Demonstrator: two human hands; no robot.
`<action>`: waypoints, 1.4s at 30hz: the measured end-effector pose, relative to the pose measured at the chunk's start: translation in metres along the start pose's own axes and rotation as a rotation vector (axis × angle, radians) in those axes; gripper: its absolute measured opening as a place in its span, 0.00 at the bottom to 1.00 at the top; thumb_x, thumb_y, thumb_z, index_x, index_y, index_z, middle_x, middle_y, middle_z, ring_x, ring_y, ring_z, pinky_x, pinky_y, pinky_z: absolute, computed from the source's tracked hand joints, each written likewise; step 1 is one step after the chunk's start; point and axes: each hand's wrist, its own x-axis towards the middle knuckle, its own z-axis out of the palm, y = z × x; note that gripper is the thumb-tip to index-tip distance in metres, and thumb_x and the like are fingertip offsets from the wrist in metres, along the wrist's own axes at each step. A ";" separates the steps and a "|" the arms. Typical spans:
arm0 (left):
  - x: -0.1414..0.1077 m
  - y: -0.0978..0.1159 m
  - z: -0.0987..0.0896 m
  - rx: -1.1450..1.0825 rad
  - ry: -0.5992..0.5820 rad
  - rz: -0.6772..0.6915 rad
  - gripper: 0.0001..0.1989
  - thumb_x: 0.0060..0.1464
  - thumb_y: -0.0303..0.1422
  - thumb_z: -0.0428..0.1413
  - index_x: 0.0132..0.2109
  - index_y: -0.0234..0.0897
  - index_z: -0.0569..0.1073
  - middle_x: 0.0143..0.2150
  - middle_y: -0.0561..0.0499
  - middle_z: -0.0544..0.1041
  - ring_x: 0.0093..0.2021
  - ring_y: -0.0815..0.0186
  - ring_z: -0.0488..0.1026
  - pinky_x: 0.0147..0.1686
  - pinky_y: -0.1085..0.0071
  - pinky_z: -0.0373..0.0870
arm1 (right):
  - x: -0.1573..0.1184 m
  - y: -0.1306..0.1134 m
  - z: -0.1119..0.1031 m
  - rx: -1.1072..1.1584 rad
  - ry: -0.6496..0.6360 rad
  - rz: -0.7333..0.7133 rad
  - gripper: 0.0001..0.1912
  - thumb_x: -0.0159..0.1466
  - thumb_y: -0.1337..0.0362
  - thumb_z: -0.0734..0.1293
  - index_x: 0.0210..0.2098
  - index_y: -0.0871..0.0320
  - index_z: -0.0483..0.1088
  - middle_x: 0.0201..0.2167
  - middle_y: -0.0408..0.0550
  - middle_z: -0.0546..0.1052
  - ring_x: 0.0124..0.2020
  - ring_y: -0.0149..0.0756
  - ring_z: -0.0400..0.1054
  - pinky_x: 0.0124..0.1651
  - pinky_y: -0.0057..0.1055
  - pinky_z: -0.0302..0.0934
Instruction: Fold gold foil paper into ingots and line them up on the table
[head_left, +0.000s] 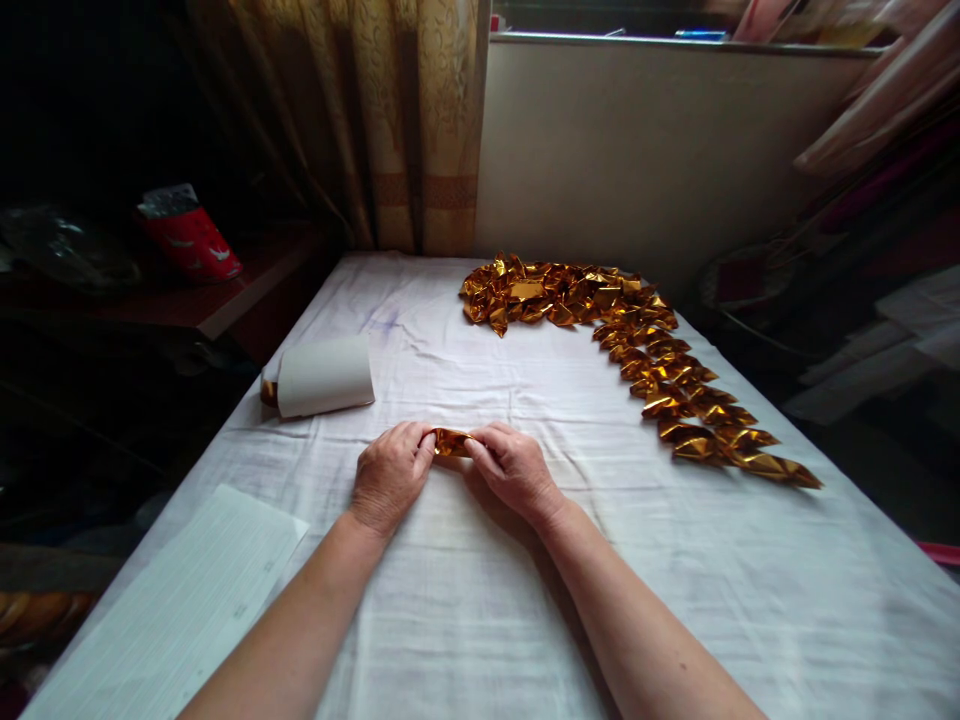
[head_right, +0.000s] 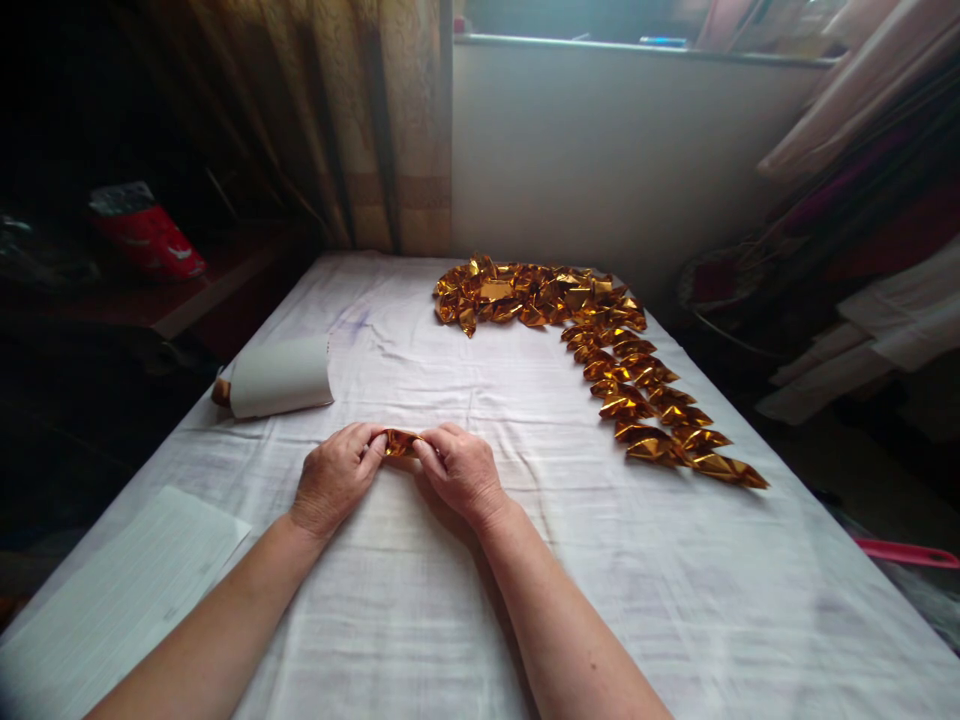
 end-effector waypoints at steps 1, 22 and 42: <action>0.000 0.000 0.000 0.016 -0.003 -0.005 0.10 0.64 0.33 0.48 0.39 0.40 0.74 0.35 0.50 0.78 0.36 0.63 0.75 0.36 0.71 0.67 | 0.000 0.000 -0.002 -0.017 -0.011 0.000 0.11 0.68 0.63 0.61 0.36 0.53 0.76 0.31 0.45 0.77 0.32 0.32 0.71 0.35 0.26 0.60; 0.001 -0.005 0.007 -0.265 0.020 -0.013 0.10 0.63 0.32 0.49 0.40 0.39 0.74 0.35 0.52 0.79 0.36 0.65 0.76 0.36 0.72 0.68 | 0.000 0.006 0.003 0.023 -0.002 0.034 0.11 0.67 0.64 0.61 0.40 0.54 0.76 0.35 0.47 0.79 0.35 0.33 0.72 0.39 0.27 0.62; 0.002 -0.001 -0.004 -0.281 0.042 -0.067 0.20 0.65 0.46 0.44 0.36 0.39 0.73 0.33 0.51 0.77 0.30 0.68 0.72 0.33 0.73 0.65 | 0.007 0.023 -0.033 -0.094 0.101 0.076 0.09 0.63 0.62 0.66 0.36 0.51 0.80 0.27 0.43 0.74 0.26 0.28 0.67 0.31 0.24 0.57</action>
